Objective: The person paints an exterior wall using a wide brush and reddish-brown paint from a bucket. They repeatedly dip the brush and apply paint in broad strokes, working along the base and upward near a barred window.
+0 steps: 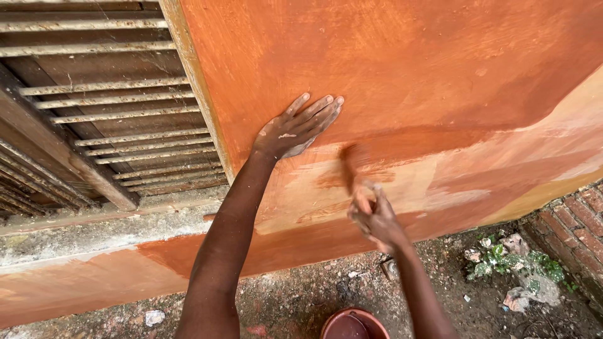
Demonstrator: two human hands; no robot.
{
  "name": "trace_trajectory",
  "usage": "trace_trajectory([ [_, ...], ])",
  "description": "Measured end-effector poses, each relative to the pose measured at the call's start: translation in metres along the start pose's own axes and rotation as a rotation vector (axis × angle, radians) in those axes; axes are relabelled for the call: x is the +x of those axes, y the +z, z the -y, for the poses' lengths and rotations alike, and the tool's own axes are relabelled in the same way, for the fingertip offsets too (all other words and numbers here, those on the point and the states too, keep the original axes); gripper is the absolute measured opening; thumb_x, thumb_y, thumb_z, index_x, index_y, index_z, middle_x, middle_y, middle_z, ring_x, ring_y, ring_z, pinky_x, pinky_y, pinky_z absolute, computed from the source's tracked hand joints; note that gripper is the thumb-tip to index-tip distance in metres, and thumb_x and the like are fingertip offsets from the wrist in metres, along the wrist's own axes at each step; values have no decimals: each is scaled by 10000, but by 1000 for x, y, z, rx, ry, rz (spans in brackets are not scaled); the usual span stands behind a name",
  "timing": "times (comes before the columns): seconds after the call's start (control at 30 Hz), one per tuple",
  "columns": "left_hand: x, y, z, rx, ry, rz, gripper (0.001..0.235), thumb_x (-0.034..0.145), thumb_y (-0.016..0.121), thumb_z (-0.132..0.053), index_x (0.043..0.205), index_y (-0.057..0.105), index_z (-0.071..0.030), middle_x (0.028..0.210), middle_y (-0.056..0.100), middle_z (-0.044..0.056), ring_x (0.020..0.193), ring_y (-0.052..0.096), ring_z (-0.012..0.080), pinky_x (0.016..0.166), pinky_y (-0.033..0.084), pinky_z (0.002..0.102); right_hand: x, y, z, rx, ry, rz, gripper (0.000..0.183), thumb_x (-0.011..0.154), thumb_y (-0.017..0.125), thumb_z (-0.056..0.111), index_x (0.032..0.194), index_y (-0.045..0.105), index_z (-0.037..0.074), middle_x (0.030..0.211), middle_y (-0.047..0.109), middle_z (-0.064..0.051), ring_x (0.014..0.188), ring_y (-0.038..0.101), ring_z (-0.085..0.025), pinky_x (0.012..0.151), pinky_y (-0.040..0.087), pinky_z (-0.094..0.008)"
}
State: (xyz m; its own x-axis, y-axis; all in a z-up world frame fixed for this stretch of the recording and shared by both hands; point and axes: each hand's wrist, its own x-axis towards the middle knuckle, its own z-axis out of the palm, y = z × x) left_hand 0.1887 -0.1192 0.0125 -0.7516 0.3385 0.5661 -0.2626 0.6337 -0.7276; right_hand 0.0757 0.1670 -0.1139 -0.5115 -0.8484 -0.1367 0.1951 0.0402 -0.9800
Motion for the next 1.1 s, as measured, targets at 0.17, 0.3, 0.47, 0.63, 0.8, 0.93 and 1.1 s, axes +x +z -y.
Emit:
trace_trajectory([
  [0.17, 1, -5, 1, 19, -7, -15, 626, 1101, 505, -383, 1651, 286, -179, 1726, 218, -46, 1579, 196, 140, 1340, 133, 428, -7, -83, 75, -562, 382, -331, 392, 1075, 422, 357, 1212, 652, 72, 867, 676, -155, 556, 592, -138, 373, 485, -240],
  [0.3, 6, -15, 6, -174, -16, 125, 738, 996, 498, -389, 1655, 259, -157, 1723, 211, -28, 1573, 194, 142, 1304, 107, 434, 8, -128, 96, -40, -146, -605, 347, 964, 618, 208, 1299, 529, 189, 875, 679, -105, 565, 532, -109, 402, 411, -241],
  [0.47, 19, -38, -5, -152, -81, 128, 766, 972, 490, -388, 1662, 243, -165, 1728, 192, -4, 1575, 185, 166, 1287, 67, 491, 11, -90, 81, -231, -141, -173, 658, 873, 698, 150, 1463, 426, 253, 992, 732, -93, 597, 579, -140, 418, 464, -261],
  [0.63, 51, -49, 5, -82, -84, 67, 714, 1018, 478, -392, 1668, 290, -166, 1736, 183, 8, 1587, 182, 176, 1298, 32, 488, -2, -101, 157, -643, -200, 182, 731, 712, 679, 140, 1411, 471, 170, 1227, 624, 50, 610, 670, -111, 399, 584, -271],
  [0.8, 78, -62, 10, 31, -93, 55, 717, 1014, 490, -413, 1670, 300, -197, 1742, 160, -17, 1590, 169, 153, 1305, 19, 480, -13, -127, 207, -244, -281, -574, 737, 873, 740, 249, 1501, 365, 162, 946, 711, -65, 612, 572, -82, 449, 456, -255],
  [0.93, 121, -65, -2, 76, -121, 49, 730, 1010, 526, -413, 1669, 304, -189, 1742, 157, -1, 1592, 170, 163, 1304, 23, 495, 4, -95, 140, -214, -284, -433, 753, 1018, 570, 377, 1530, 44, 213, 833, 590, -98, 519, 531, -132, 409, 479, -289],
  [1.1, 172, -53, -28, 118, -225, 50, 753, 1013, 562, -317, 1682, 249, -173, 1746, 129, 18, 1591, 169, 197, 1302, 90, 519, 12, -167, 172, -723, 73, 77, 694, 876, 732, 138, 1492, 440, 269, 988, 669, -62, 544, 526, -116, 443, 470, -261],
])
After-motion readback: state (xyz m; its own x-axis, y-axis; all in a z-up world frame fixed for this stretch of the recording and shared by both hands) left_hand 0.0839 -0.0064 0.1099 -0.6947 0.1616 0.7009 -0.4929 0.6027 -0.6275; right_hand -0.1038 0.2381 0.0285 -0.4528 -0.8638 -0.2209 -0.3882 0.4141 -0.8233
